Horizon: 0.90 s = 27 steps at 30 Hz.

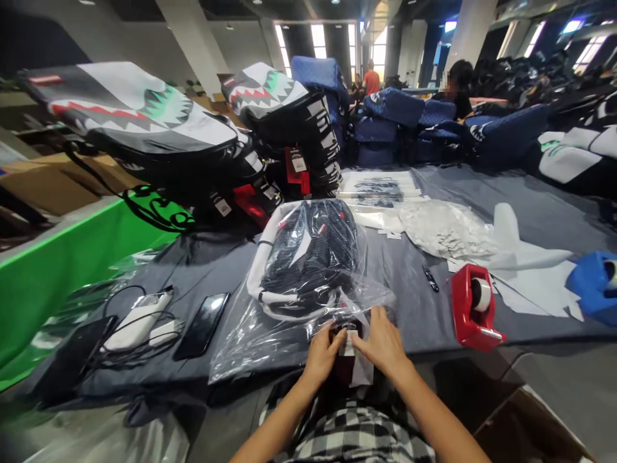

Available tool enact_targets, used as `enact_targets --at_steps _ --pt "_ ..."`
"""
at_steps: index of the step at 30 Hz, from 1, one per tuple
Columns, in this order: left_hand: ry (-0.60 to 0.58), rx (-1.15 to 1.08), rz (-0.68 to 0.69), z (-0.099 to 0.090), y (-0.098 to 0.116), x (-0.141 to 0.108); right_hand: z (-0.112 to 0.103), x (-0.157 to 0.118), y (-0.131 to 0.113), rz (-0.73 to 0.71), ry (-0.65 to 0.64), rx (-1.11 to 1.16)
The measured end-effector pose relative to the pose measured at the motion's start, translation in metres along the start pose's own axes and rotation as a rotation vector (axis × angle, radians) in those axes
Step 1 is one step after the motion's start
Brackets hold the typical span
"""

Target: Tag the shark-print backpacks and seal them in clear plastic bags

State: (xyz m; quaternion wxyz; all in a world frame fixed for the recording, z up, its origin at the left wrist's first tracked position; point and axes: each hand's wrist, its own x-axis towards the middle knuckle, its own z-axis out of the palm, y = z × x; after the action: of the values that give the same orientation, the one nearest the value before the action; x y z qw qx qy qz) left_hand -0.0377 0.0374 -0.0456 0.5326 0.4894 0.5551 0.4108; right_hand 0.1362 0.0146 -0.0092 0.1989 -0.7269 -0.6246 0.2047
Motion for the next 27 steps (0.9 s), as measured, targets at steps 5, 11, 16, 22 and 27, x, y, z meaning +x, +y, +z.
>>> enact_targets --at_steps 5,11,16,22,27 --pt "-0.160 -0.219 -0.137 0.002 0.004 0.012 -0.007 0.013 0.019 -0.085 -0.212 0.106" --pt "-0.226 -0.527 -0.325 0.011 0.005 -0.004 -0.004 0.010 0.045 -0.110 -0.511 0.566" --pt "-0.207 -0.236 -0.182 0.030 -0.011 -0.006 -0.015 0.007 0.051 -0.054 -0.614 0.748" --pt "-0.492 0.841 0.200 0.018 0.003 -0.004 -0.006 -0.007 0.051 -0.026 -0.330 0.469" --pt "-0.536 1.283 0.860 0.011 0.049 0.019 0.014 -0.034 0.049 0.033 -0.119 0.092"
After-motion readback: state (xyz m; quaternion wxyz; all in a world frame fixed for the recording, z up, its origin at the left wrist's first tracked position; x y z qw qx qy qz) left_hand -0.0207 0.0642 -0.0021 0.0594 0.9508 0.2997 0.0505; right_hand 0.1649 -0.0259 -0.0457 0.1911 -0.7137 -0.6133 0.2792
